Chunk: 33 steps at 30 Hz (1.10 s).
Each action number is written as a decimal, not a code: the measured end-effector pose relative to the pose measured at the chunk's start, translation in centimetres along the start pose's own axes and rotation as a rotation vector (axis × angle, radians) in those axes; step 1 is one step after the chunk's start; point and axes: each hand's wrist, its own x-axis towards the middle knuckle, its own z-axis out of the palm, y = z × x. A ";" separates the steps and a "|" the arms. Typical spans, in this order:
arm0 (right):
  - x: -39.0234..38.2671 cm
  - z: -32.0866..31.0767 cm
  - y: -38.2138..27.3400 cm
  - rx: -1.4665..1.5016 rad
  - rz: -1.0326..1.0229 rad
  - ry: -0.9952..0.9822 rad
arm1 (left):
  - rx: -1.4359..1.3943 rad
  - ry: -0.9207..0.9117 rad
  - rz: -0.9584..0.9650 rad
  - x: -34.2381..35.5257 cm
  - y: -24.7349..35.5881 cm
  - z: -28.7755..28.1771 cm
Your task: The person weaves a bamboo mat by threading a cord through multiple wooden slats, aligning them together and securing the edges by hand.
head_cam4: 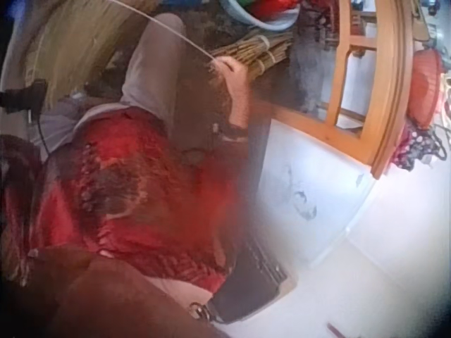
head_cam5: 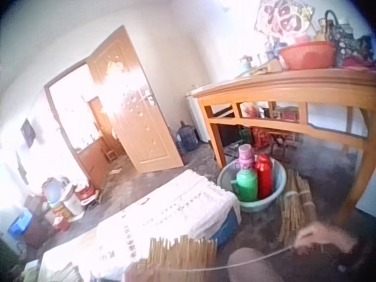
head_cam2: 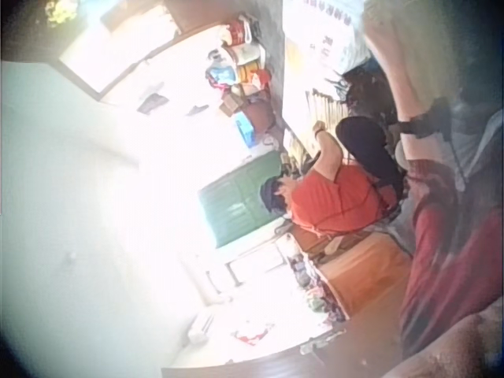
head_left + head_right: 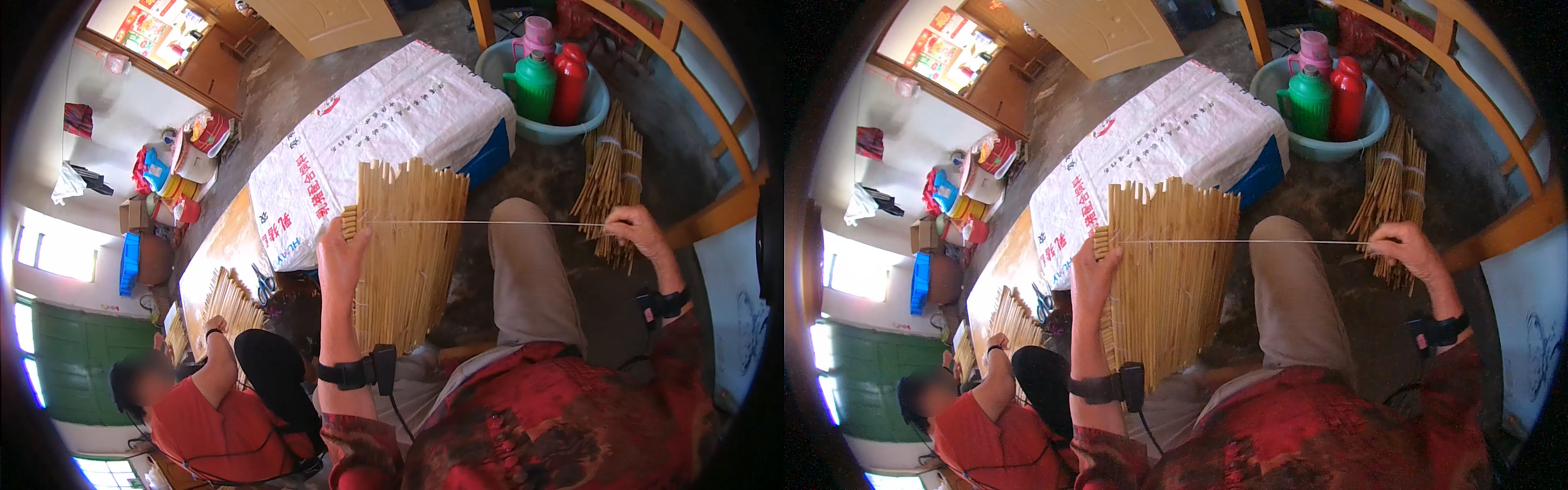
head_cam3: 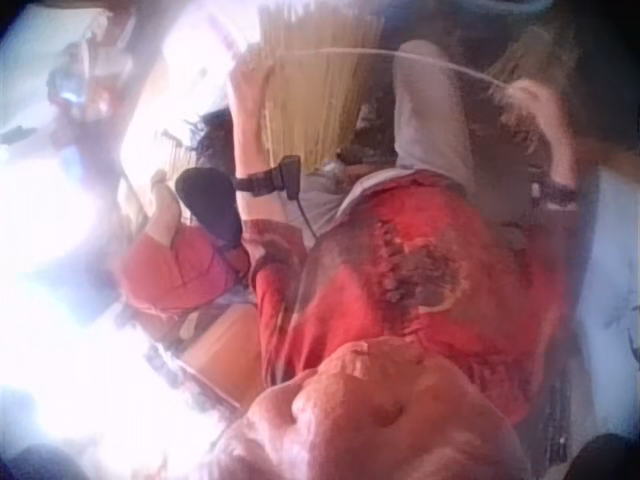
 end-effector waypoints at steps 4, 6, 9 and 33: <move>-3.2 -4.2 3.2 -0.042 0.097 0.031 | -0.069 -0.027 0.018 1.0 -0.2 -0.6; -4.5 -5.6 5.1 -0.068 0.122 0.125 | -0.041 -0.045 -0.005 1.4 -0.3 -0.4; -5.0 -6.4 6.5 -0.074 0.101 0.216 | 0.049 -0.046 0.096 2.2 -1.7 0.2; 4.0 -15.1 -4.1 0.598 -0.781 0.720 | -0.113 -0.102 0.034 -0.1 -2.0 0.2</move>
